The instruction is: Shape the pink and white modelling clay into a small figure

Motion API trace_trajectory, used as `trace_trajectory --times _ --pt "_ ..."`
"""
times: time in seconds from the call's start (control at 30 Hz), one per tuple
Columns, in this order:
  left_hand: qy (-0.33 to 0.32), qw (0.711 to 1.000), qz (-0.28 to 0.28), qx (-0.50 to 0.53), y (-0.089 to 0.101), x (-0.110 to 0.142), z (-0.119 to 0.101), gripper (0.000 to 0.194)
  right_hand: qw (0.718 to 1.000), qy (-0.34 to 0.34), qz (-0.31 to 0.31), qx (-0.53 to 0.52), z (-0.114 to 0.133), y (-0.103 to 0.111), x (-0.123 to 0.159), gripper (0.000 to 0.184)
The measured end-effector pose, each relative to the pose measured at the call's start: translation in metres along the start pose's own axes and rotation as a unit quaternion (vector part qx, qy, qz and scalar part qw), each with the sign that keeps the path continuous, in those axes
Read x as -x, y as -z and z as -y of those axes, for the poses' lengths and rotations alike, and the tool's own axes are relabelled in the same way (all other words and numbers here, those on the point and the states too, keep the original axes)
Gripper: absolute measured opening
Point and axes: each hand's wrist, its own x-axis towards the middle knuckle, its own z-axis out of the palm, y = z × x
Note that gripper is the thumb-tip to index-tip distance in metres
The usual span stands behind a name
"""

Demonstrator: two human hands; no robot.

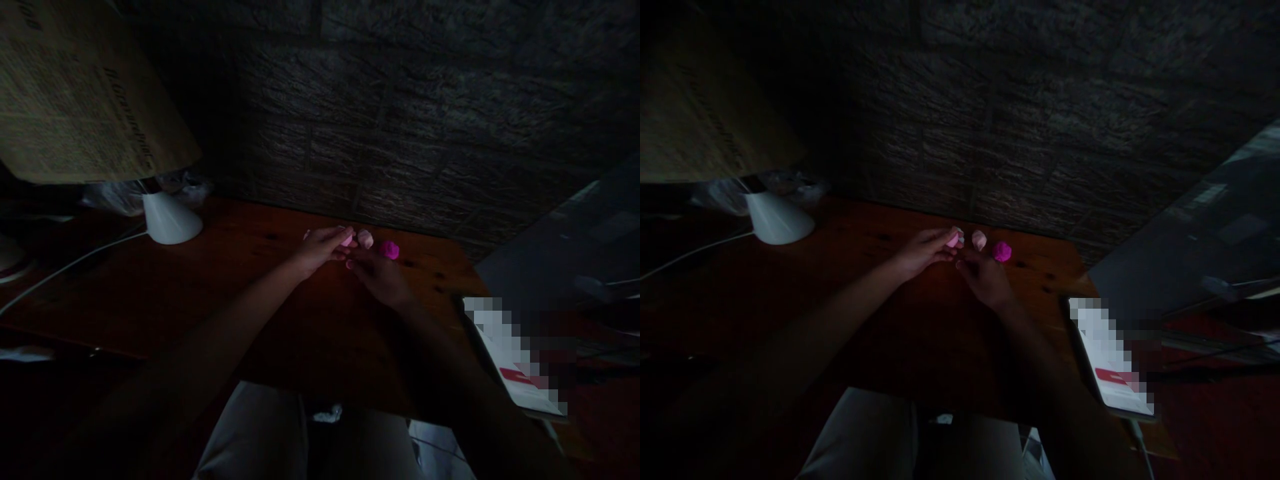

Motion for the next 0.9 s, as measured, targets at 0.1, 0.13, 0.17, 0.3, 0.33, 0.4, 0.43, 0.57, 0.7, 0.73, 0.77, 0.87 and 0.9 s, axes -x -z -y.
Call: trace_trajectory --times 0.1,0.13,0.17,0.3,0.33,0.4,0.43,0.57,0.7,0.73,0.77,0.87,0.9 --pt "0.005 0.999 0.048 0.015 0.0 0.002 0.0 0.031 0.995 -0.049 -0.03 -0.087 0.003 0.007 0.0 0.033" --pt "0.008 0.997 0.069 0.017 0.0 0.002 0.0 0.029 0.989 -0.071 -0.049 -0.118 0.006 0.011 0.0 0.038" --pt "0.012 0.996 0.09 0.015 0.0 0.002 0.001 0.027 0.982 -0.09 -0.076 -0.146 0.008 0.015 0.0 0.042" --pt "0.035 0.989 0.147 -0.001 0.001 0.002 0.007 0.022 0.956 -0.108 -0.144 -0.231 0.02 0.026 0.001 0.044" --pt "0.049 0.987 0.152 0.001 0.0 0.002 0.008 0.023 0.95 -0.111 -0.148 -0.252 0.023 0.026 0.001 0.042" --pt "0.084 0.984 0.158 0.007 -0.001 0.002 0.01 0.023 0.936 -0.117 -0.147 -0.298 0.027 0.026 0.002 0.037" --pt "0.101 0.982 0.161 0.009 -0.002 0.002 0.01 0.022 0.929 -0.119 -0.144 -0.318 0.028 0.025 0.002 0.035" --pt "0.103 0.974 0.199 0.027 0.001 0.005 0.007 0.035 0.912 -0.116 -0.131 -0.371 0.031 0.022 0.003 0.028" --pt "0.088 0.968 0.234 0.01 0.007 0.008 0.008 0.063 0.911 -0.126 -0.12 -0.375 0.031 0.023 0.003 0.028" --pt "0.089 0.969 0.232 0.001 0.009 0.009 0.008 0.064 0.911 -0.13 -0.119 -0.372 0.03 0.023 0.003 0.027" --pt "0.091 0.969 0.229 -0.005 0.009 0.009 0.009 0.063 0.911 -0.133 -0.117 -0.371 0.03 0.023 0.003 0.027" --pt "0.106 0.969 0.224 -0.009 0.008 0.009 0.009 0.051 0.909 -0.132 -0.12 -0.377 0.026 0.023 0.003 0.025" --pt "0.11 0.97 0.217 -0.012 0.007 0.009 0.008 0.045 0.908 -0.131 -0.118 -0.381 0.026 0.023 0.003 0.025"
